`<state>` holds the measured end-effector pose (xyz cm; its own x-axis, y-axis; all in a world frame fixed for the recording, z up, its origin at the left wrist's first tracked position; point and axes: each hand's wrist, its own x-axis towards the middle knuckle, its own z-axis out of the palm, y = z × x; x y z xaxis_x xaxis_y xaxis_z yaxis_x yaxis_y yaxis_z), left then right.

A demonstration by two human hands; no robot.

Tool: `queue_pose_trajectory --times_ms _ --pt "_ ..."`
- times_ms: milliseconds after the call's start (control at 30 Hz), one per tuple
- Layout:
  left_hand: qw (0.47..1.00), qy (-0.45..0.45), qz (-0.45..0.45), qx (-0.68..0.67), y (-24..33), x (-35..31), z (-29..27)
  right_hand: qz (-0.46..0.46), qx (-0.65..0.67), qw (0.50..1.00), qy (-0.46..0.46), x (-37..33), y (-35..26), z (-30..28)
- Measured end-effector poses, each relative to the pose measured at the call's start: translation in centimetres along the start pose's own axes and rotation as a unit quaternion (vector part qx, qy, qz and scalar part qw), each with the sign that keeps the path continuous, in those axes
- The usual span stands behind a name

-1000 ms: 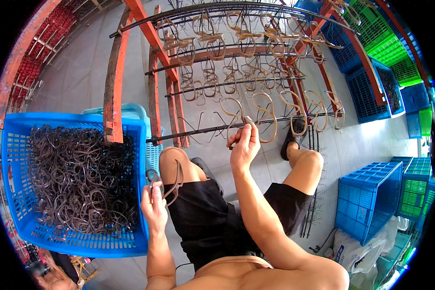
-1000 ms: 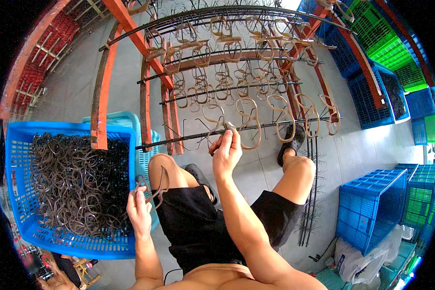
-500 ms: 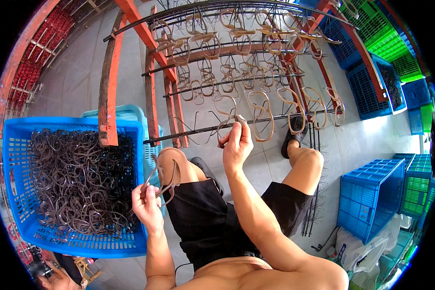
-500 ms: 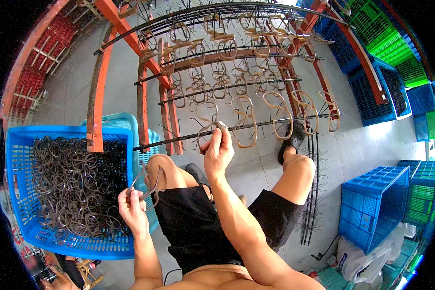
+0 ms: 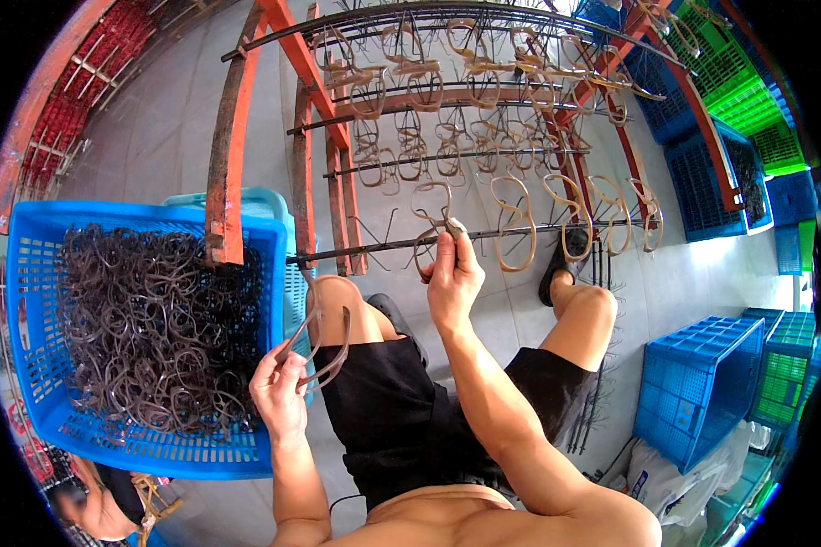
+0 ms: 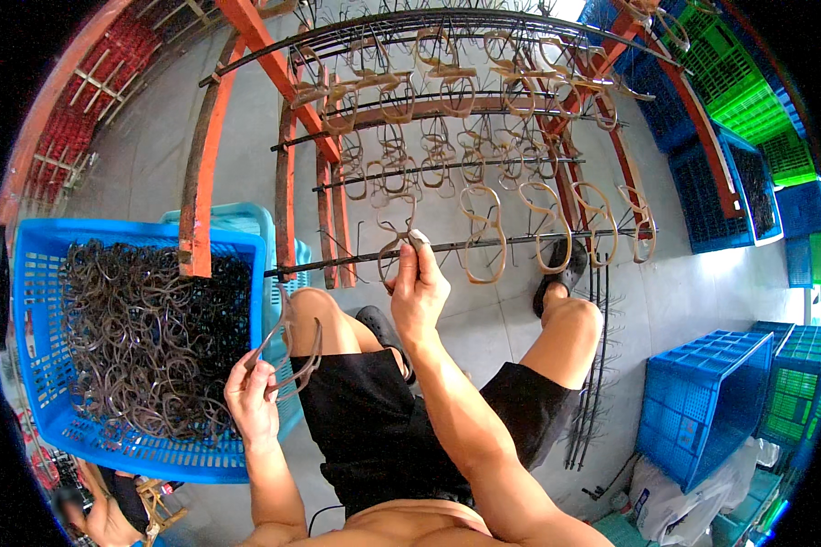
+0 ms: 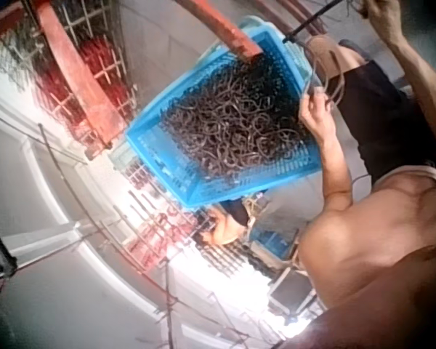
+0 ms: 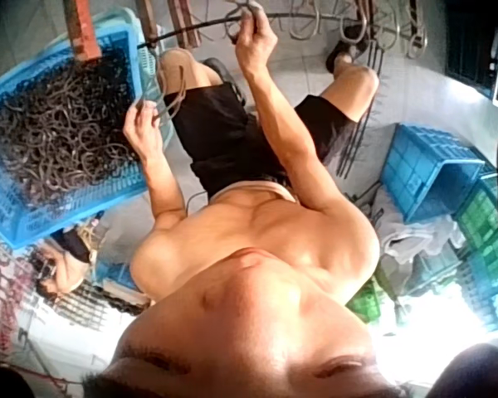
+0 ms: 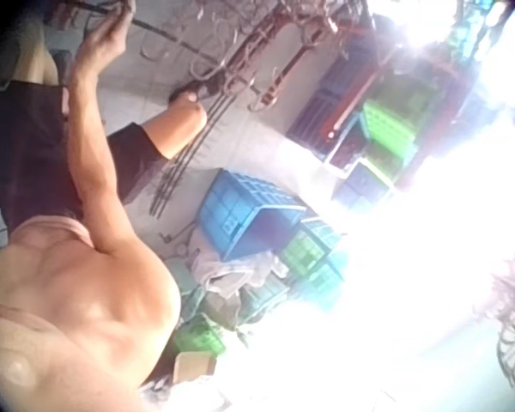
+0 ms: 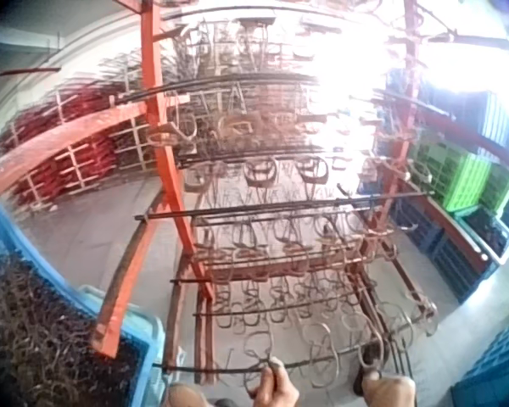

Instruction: The person sits on a low stool and repeatedly picks up wire loops from a blue basket, then threads and twists them onto horizontal rods of a red metal rack. The person handles the wire loops one at a time and secures them along the rack's bars.

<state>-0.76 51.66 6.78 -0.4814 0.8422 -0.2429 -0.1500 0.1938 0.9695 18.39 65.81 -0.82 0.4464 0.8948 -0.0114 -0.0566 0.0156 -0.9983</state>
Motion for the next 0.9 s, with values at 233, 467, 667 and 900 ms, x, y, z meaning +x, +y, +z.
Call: queue_pose_trajectory --times_ms 233,467,667,900 --pt "0.997 -0.011 -0.01 -0.08 -0.6 0.1 0.4 -0.003 -0.005 1.0 0.0 -0.3 -0.1 0.4" --pt "0.997 -0.034 0.024 -0.068 -0.3 -0.7 1.3 0.037 0.03 0.999 0.007 0.4 -0.5 -0.6" --pt "0.958 -0.113 -0.037 -0.262 -0.2 -1.4 2.0 -0.152 -0.274 0.949 -0.017 -2.2 -3.4 -3.2" --pt "0.991 -0.128 0.016 -0.025 -1.5 0.2 3.9 0.031 0.007 0.967 -0.251 -5.9 -7.0 -1.7"
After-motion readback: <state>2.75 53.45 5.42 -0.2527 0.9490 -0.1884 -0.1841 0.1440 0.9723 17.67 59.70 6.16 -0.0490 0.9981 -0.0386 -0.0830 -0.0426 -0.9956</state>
